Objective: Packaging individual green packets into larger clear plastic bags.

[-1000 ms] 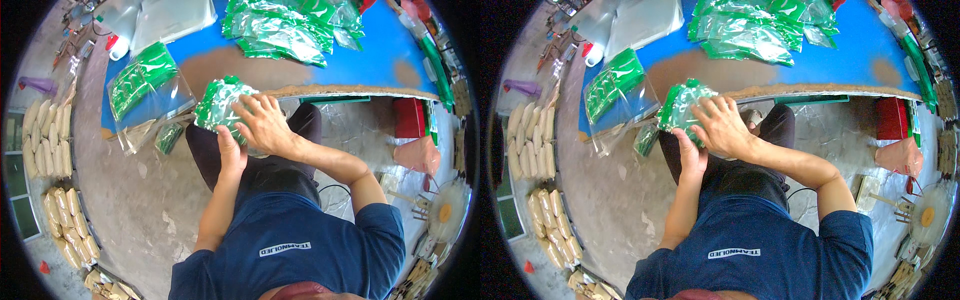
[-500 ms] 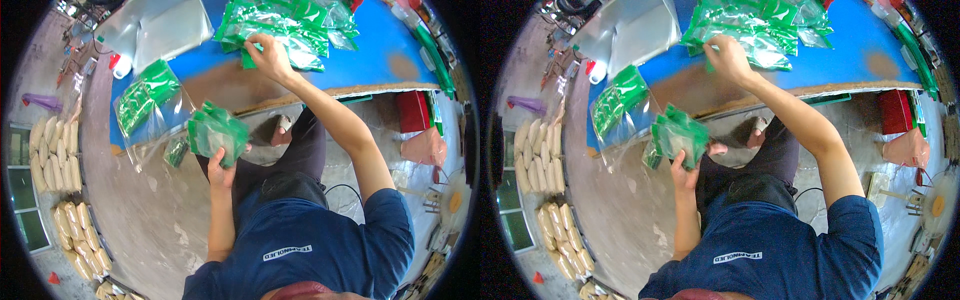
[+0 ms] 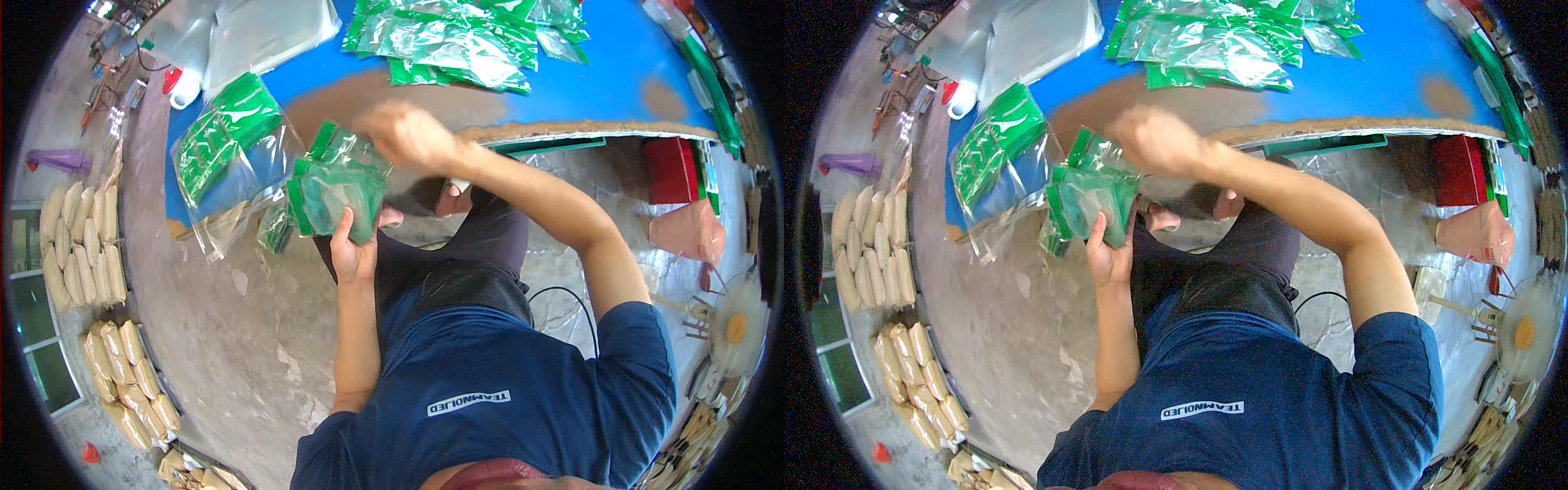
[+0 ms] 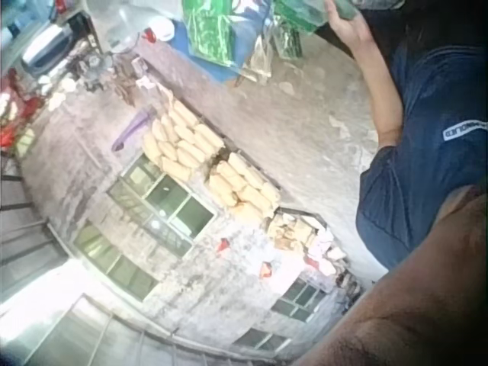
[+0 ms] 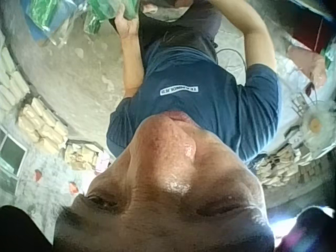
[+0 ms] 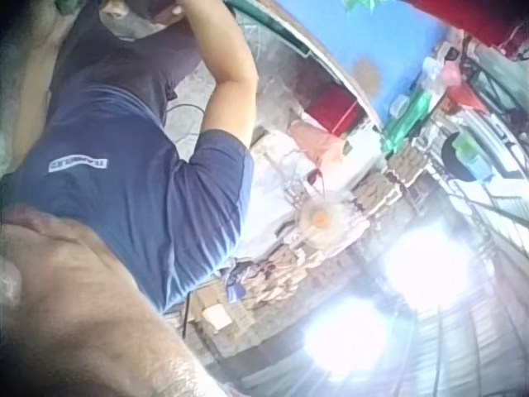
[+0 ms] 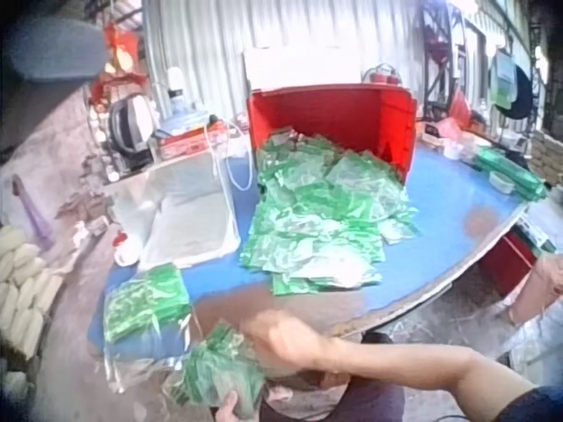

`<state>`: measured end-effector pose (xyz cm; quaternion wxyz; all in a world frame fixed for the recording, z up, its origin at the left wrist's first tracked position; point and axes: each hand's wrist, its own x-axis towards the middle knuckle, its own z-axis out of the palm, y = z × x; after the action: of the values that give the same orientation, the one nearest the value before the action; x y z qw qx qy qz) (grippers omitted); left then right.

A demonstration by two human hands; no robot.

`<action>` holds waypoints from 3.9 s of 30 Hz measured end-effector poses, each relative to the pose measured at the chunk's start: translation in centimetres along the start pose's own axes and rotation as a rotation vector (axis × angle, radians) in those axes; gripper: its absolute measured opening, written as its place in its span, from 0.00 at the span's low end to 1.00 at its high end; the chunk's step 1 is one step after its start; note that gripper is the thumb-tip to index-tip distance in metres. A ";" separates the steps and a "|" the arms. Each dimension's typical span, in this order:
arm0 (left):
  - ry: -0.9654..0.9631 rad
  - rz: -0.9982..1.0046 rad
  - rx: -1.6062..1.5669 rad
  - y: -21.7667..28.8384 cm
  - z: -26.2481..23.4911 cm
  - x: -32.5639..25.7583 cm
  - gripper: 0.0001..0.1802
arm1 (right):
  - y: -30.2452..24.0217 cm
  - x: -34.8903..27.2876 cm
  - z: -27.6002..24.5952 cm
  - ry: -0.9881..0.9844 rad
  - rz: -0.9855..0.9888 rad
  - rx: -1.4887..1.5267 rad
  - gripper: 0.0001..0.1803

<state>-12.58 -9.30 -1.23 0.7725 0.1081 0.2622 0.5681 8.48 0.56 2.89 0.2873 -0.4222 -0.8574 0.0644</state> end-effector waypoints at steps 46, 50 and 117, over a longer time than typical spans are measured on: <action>-0.160 -0.054 -0.101 -0.3 -3.2 1.0 0.28 | 1.0 -2.3 -4.0 0.330 0.496 0.198 0.25; -0.228 -0.059 -0.085 -0.3 -3.9 -0.8 0.30 | 7.2 -4.8 -2.5 0.125 0.415 -0.537 0.34; 0.027 0.068 -0.040 0.5 -2.0 0.3 0.33 | 1.7 1.4 -0.5 -0.007 -0.038 0.171 0.24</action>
<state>-13.98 -9.11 -2.74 0.7512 0.0938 0.2575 0.6004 9.22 2.59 3.28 0.3205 -0.3794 -0.8577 0.1332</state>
